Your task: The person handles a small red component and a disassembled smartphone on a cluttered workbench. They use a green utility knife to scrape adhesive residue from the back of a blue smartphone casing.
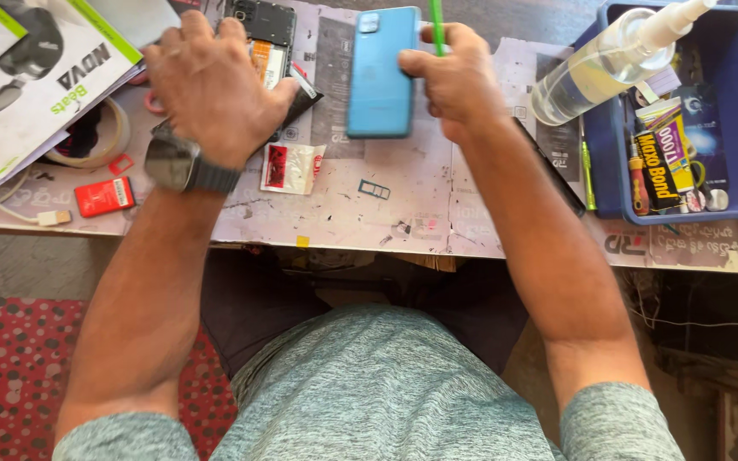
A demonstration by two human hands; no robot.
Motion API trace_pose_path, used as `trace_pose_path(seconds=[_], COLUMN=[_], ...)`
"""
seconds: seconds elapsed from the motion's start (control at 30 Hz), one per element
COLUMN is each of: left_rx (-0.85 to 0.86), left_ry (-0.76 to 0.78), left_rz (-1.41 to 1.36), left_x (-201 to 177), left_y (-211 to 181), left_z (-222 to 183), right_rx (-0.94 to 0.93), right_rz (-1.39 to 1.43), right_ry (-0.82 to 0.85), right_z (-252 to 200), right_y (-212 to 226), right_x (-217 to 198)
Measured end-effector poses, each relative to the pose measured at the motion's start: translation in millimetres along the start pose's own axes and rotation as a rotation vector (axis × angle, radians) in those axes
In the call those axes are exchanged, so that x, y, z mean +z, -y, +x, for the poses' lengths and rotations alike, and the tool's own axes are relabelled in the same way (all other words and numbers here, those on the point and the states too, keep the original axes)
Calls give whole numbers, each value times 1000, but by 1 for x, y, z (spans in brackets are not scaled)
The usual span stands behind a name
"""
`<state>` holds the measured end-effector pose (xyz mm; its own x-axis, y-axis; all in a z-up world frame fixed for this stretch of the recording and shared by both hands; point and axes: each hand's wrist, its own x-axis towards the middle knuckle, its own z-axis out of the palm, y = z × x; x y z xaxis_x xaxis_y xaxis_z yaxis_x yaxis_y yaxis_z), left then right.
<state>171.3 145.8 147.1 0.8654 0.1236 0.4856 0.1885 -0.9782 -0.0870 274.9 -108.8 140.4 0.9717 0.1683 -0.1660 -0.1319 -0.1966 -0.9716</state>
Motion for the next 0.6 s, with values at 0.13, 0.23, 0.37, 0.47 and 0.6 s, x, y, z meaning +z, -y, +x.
trace_pose_path(seconds=[0.13, 0.23, 0.37, 0.47, 0.6], left_rx=[109, 191, 209, 196, 168], left_ry=[-137, 8, 91, 150, 203], left_rz=[-325, -527, -581, -593, -520], left_x=[-23, -39, -52, -49, -40], left_y=[1, -3, -16, -28, -41], left_z=[-38, -62, -80, -82, -80], right_rx=[-179, -151, -517, -240, -562], right_rz=[-187, -519, -865, -511, -863], right_ry=[39, -17, -139, -107, -157], right_z=[14, 5, -27, -81, -144], right_y=[-13, -9, 7, 18, 23], right_x=[13, 11, -11, -40, -79])
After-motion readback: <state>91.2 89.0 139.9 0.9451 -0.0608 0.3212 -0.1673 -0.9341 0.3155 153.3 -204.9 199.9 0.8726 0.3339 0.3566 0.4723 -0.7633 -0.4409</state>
